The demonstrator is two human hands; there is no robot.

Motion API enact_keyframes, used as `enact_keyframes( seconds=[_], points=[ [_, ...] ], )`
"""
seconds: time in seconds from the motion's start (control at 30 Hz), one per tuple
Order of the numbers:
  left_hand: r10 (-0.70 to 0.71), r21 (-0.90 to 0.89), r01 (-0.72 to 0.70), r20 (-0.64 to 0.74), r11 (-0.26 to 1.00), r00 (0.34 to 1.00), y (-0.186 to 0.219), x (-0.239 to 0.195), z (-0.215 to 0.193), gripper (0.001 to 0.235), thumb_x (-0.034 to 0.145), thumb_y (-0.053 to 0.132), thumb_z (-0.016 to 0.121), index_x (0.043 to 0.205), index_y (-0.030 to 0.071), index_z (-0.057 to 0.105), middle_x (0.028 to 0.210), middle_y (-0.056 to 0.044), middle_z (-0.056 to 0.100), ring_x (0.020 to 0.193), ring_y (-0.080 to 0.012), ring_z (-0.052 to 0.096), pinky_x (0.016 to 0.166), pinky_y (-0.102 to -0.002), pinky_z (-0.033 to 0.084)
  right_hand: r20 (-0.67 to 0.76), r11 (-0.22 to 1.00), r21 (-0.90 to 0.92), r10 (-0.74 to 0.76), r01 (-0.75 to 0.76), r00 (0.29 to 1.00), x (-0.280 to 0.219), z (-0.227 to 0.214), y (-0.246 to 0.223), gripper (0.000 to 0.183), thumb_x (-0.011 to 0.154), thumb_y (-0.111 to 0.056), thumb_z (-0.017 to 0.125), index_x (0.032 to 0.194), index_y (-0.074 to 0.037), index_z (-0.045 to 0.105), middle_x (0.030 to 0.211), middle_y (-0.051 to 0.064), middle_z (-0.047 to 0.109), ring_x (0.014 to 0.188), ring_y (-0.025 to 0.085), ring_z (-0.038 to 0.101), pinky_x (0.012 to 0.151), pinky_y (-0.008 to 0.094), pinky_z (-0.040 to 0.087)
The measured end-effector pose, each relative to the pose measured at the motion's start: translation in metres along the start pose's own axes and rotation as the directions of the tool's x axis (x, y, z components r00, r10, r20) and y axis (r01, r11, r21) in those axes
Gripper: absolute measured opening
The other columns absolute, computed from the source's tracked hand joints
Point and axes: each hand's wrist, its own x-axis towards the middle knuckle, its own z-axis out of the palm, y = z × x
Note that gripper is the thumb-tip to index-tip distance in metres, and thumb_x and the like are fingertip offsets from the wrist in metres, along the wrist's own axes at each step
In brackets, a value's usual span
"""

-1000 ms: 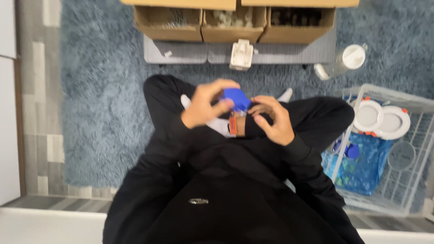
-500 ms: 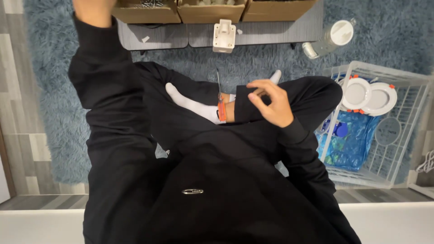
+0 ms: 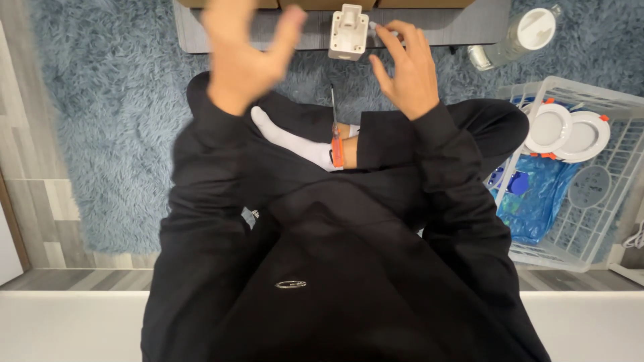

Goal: The person sits on a rug and assembles small plastic components using a screwdriver. They insert a blue cap into a white housing, tighten it, and then attach a white cover. The process is repeated with another set of components.

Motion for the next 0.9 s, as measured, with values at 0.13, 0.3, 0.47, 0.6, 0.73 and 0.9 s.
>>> enact_keyframes(
  seconds=[0.13,0.3,0.47,0.6,0.73,0.9],
  points=[
    [-0.115,-0.281,0.17,0.202,0.945,0.973,0.012,-0.017,0.029,0.052,0.093,-0.004,0.086,0.139,0.001,0.063,0.135,-0.016,0.065,0.119,-0.0352,0.071,0.105,-0.043,0.059,0.013,0.995,-0.094,-0.029,0.03,0.999,0.005,0.013,0.001,0.044,0.095,-0.001,0.087,0.137,0.002,0.072,0.134,0.011,0.059,0.1,0.026,0.056,0.092,0.037,0.049],
    [-0.156,-0.217,0.237,0.333,0.947,0.93,-0.008,-0.058,0.075,0.089,0.087,-0.001,0.095,0.159,0.01,0.044,0.157,-0.011,0.05,0.142,-0.0357,0.061,0.125,-0.044,0.055,-0.052,0.988,-0.138,-0.073,0.066,0.996,0.004,0.013,0.0,0.035,0.093,0.002,0.091,0.124,0.0,0.075,0.132,0.008,0.064,0.1,0.026,0.059,0.091,0.037,0.052],
    [-0.198,-0.193,0.261,0.294,0.946,0.935,-0.014,-0.063,0.095,0.087,0.089,0.004,0.097,0.158,0.01,0.044,0.154,-0.011,0.051,0.139,-0.0349,0.061,0.122,-0.043,0.054,-0.076,0.98,-0.148,-0.147,0.135,0.986,0.007,0.011,0.006,0.021,0.095,0.004,0.088,0.111,-0.001,0.075,0.124,0.006,0.072,0.102,0.024,0.062,0.09,0.035,0.049],
    [-0.239,-0.268,0.297,0.228,0.916,0.944,-0.021,-0.066,0.108,0.075,0.094,0.005,0.093,0.152,0.007,0.046,0.148,-0.013,0.054,0.132,-0.0355,0.069,0.114,-0.041,0.06,-0.064,0.98,0.197,-0.02,0.032,0.998,0.008,0.007,0.004,0.018,0.098,0.017,0.078,0.109,0.007,0.069,0.114,0.015,0.072,0.097,0.03,0.063,0.091,0.037,0.051],
    [-0.26,-0.269,0.314,0.221,0.911,0.94,-0.021,-0.068,0.113,0.077,0.094,0.007,0.095,0.154,0.012,0.047,0.149,-0.009,0.052,0.129,-0.033,0.072,0.109,-0.04,0.064,-0.064,0.915,0.398,0.094,-0.061,0.993,0.021,-0.005,-0.006,0.017,0.103,0.022,0.071,0.113,0.01,0.065,0.108,0.016,0.066,0.086,0.025,0.06,0.079,0.035,0.053],
    [-0.296,-0.279,0.338,0.183,0.899,0.938,-0.031,-0.077,0.119,0.078,0.091,0.015,0.104,0.15,0.014,0.052,0.145,-0.006,0.056,0.123,-0.0318,0.076,0.103,-0.04,0.066,0.045,0.88,0.475,0.0,-0.022,0.999,0.046,-0.01,-0.02,0.011,0.104,0.02,0.079,0.111,0.012,0.074,0.106,0.017,0.073,0.083,0.024,0.061,0.077,0.033,0.052]
  ],
)
